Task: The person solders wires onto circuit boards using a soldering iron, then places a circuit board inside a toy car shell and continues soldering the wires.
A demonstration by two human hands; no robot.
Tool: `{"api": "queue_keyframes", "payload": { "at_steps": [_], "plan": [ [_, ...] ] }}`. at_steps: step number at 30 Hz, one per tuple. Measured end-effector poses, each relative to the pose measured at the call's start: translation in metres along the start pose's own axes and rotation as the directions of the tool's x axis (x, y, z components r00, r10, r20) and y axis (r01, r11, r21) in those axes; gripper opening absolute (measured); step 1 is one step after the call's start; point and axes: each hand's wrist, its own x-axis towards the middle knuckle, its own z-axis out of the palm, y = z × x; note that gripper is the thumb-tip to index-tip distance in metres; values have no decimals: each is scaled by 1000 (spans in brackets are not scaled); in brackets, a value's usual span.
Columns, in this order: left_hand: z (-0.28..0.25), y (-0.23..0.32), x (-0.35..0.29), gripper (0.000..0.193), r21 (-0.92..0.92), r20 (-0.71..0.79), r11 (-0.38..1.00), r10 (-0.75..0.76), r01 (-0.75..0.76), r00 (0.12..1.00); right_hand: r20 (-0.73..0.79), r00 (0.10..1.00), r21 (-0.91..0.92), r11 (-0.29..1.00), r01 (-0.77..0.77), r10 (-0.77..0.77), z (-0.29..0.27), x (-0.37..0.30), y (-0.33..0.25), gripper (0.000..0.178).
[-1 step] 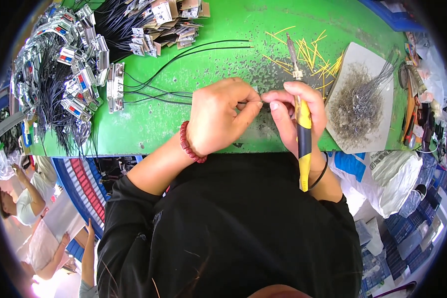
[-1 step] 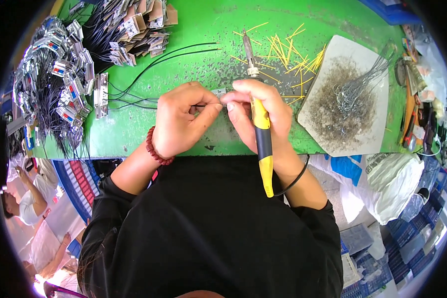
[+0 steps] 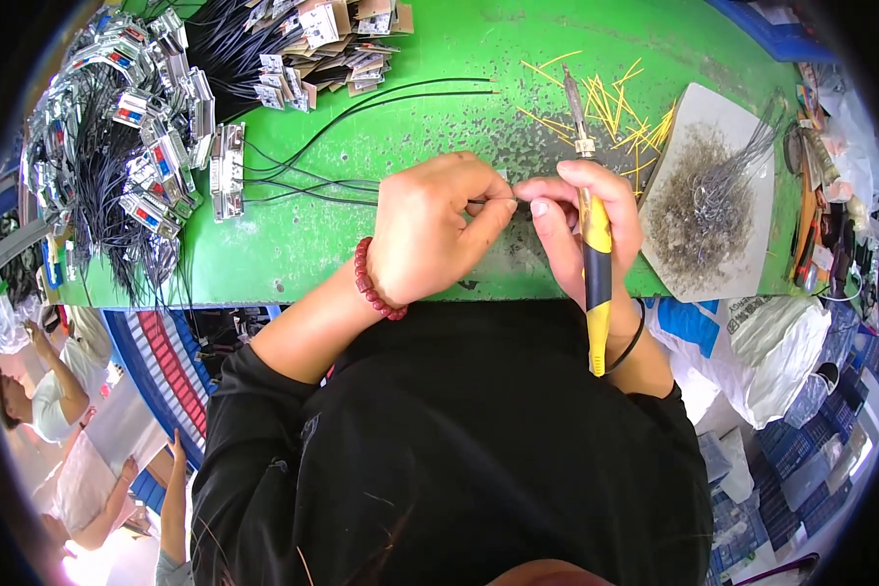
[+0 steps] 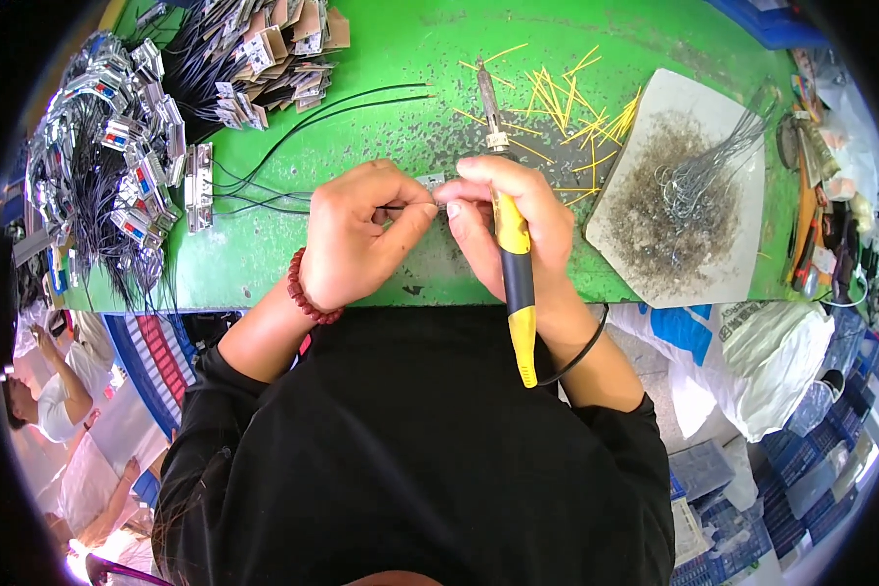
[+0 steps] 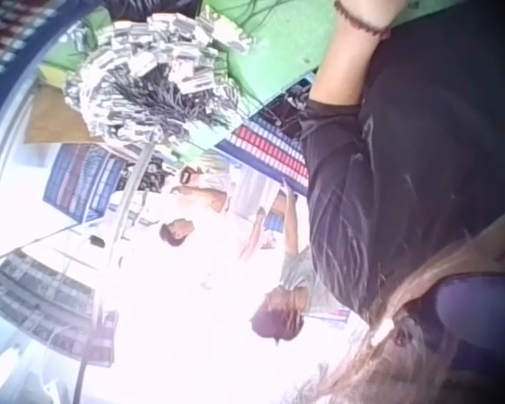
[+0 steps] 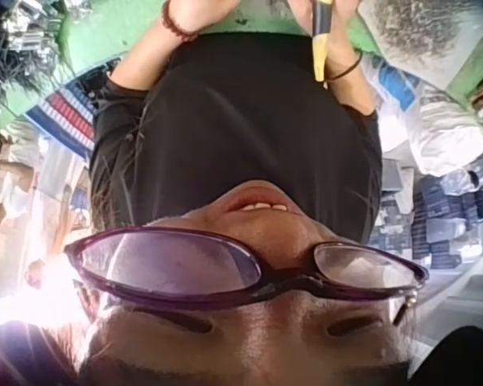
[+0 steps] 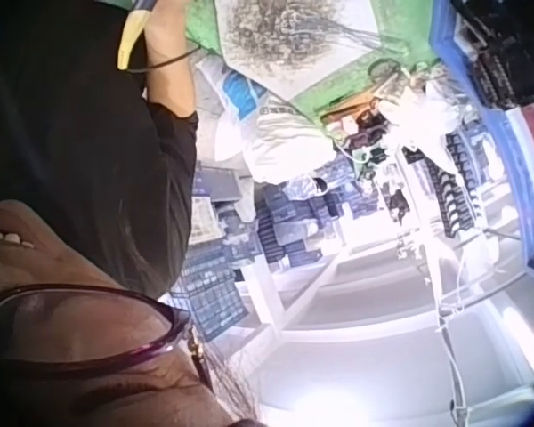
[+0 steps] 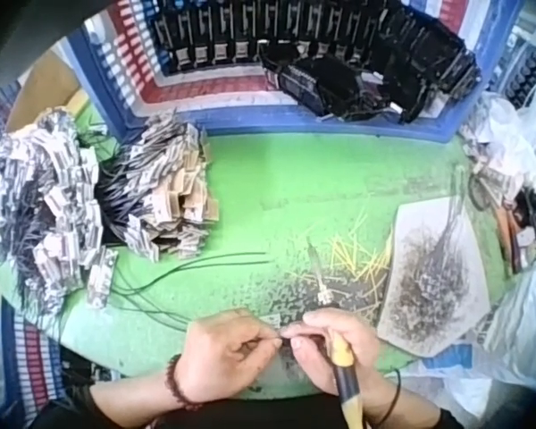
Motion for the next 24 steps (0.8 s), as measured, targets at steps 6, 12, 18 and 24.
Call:
{"api": "queue_keyframes", "payload": {
  "at_steps": [6, 12, 18, 24],
  "plan": [
    [1, 5, 1, 5, -51, -27, 996, -81, 80, 996, -66, 997, -34, 999, 35, -38, -1, -9, -4, 29],
    [3, 2, 7, 10, 42, 8, 998, 52, -52, 999, 78, 987, -225, 962, 153, -138, -19, -12, -3, 27],
    [12, -5, 5, 10, 259, 74, 950, 163, -177, 984, -54, 989, -211, 966, -148, 140, -81, -37, -48, 68],
    [21, -13, 4, 11, 303, 73, 935, 169, -183, 983, -722, 691, -45, 993, -110, 44, -178, -98, -53, 17]
  ]
}}
